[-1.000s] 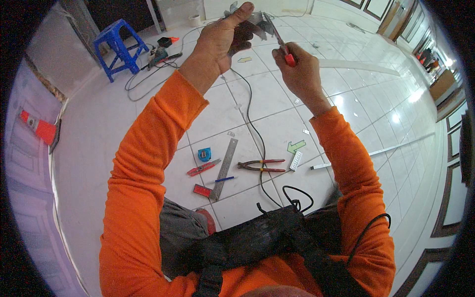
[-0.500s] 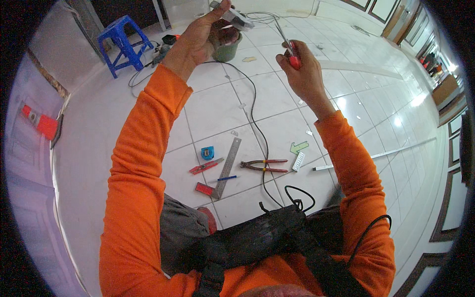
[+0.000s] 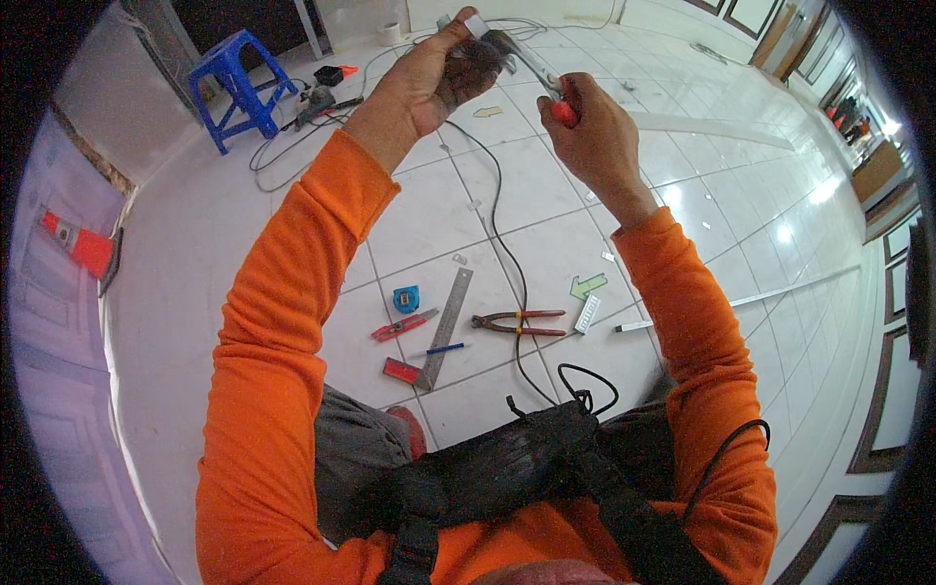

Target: The person uses shears to cut a small metal component and then uses pliers to grip and bend the metal part.

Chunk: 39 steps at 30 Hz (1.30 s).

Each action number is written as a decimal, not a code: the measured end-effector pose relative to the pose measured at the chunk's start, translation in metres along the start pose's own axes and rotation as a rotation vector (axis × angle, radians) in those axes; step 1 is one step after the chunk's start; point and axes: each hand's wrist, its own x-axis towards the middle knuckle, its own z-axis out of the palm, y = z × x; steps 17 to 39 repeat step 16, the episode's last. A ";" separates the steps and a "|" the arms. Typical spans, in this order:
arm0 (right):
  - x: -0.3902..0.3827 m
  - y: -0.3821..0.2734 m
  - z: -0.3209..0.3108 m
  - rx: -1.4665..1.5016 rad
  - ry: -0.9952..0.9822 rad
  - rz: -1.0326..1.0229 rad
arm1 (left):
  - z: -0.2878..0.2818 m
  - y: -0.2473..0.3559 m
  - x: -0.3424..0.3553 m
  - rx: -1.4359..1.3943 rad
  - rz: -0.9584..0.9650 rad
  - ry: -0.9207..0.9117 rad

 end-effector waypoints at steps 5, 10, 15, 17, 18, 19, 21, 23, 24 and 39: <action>0.000 0.002 0.008 0.028 0.081 -0.104 | -0.018 0.005 0.015 -0.012 -0.030 0.050; 0.002 0.005 0.006 0.102 -0.054 0.008 | -0.019 -0.002 0.013 -0.114 -0.174 -0.037; 0.007 0.007 -0.003 0.342 -0.371 0.296 | -0.014 0.011 0.003 0.247 -0.186 -0.071; 0.008 0.007 -0.005 0.500 -0.431 0.328 | -0.012 0.011 0.003 0.257 -0.192 -0.065; 0.008 0.007 -0.005 0.500 -0.431 0.328 | -0.012 0.011 0.003 0.257 -0.192 -0.065; 0.008 0.007 -0.005 0.500 -0.431 0.328 | -0.012 0.011 0.003 0.257 -0.192 -0.065; 0.008 0.007 -0.005 0.500 -0.431 0.328 | -0.012 0.011 0.003 0.257 -0.192 -0.065; 0.008 0.007 -0.005 0.500 -0.431 0.328 | -0.012 0.011 0.003 0.257 -0.192 -0.065; 0.008 0.007 -0.005 0.500 -0.431 0.328 | -0.012 0.011 0.003 0.257 -0.192 -0.065; 0.008 0.007 -0.005 0.500 -0.431 0.328 | -0.012 0.011 0.003 0.257 -0.192 -0.065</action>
